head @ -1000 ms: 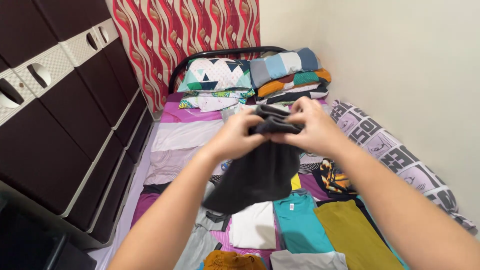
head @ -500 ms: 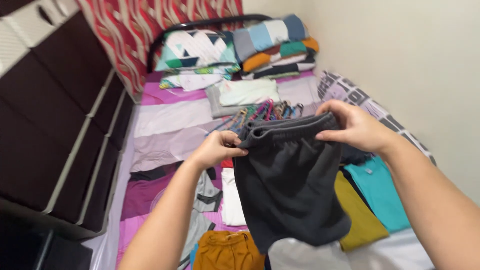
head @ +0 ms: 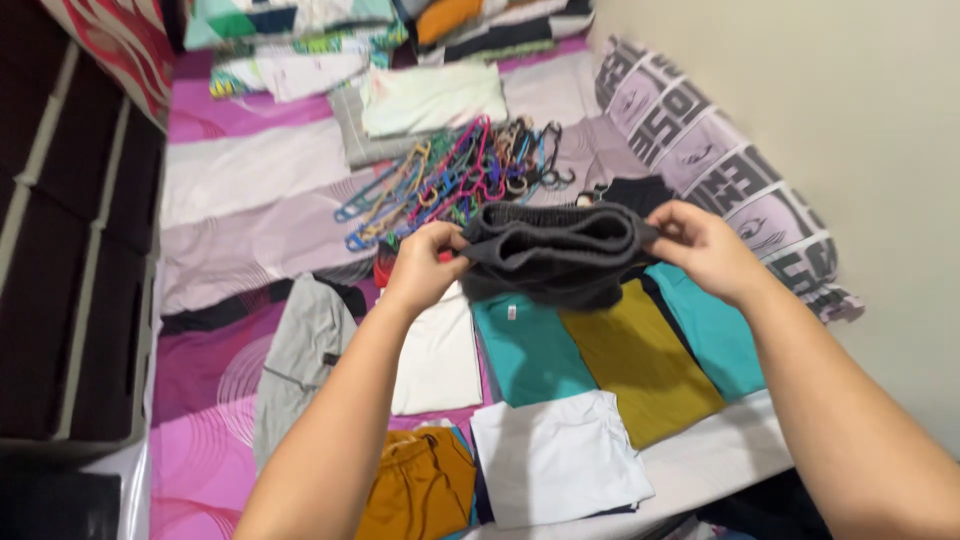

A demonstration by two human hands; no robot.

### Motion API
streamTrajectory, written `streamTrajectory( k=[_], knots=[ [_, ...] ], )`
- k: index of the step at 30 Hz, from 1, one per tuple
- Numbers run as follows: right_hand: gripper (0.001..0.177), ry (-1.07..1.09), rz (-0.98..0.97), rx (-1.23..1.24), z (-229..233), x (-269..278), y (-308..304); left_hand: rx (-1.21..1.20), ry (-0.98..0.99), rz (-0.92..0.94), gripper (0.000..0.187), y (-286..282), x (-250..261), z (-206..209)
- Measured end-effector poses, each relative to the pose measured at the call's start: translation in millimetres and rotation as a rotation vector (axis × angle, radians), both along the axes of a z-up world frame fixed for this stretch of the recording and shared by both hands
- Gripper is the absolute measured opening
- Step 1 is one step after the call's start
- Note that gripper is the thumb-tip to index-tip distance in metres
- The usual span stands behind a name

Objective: Folding laundry and organizing clothes hangers on a bed.

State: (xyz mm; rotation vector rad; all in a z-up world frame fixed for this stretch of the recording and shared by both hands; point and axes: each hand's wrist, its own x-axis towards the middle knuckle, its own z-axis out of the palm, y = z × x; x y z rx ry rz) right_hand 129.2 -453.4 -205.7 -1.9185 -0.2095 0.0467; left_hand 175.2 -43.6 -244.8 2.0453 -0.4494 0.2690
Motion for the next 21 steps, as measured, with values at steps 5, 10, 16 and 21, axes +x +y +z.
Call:
streamTrajectory(
  k=[5,10,16,21],
  knots=[
    [0.021,0.070,0.127,-0.151,-80.1,-45.8,-8.6,0.044,0.112,-0.078,0.022,-4.7,-57.0,-94.6],
    [0.020,0.139,0.244,-0.204,-244.5,-110.5,-4.4,0.121,0.496,-0.037,0.012,-16.9,-131.5,-256.9],
    [0.021,0.565,0.244,-0.314,-382.6,-141.7,-5.0,0.214,0.877,0.026,0.014,-25.9,-182.5,-394.6],
    [0.034,0.635,0.164,0.353,-460.1,-53.5,-47.2,-0.313,0.986,0.118,0.016,-20.3,-122.7,-462.7]
  ],
)
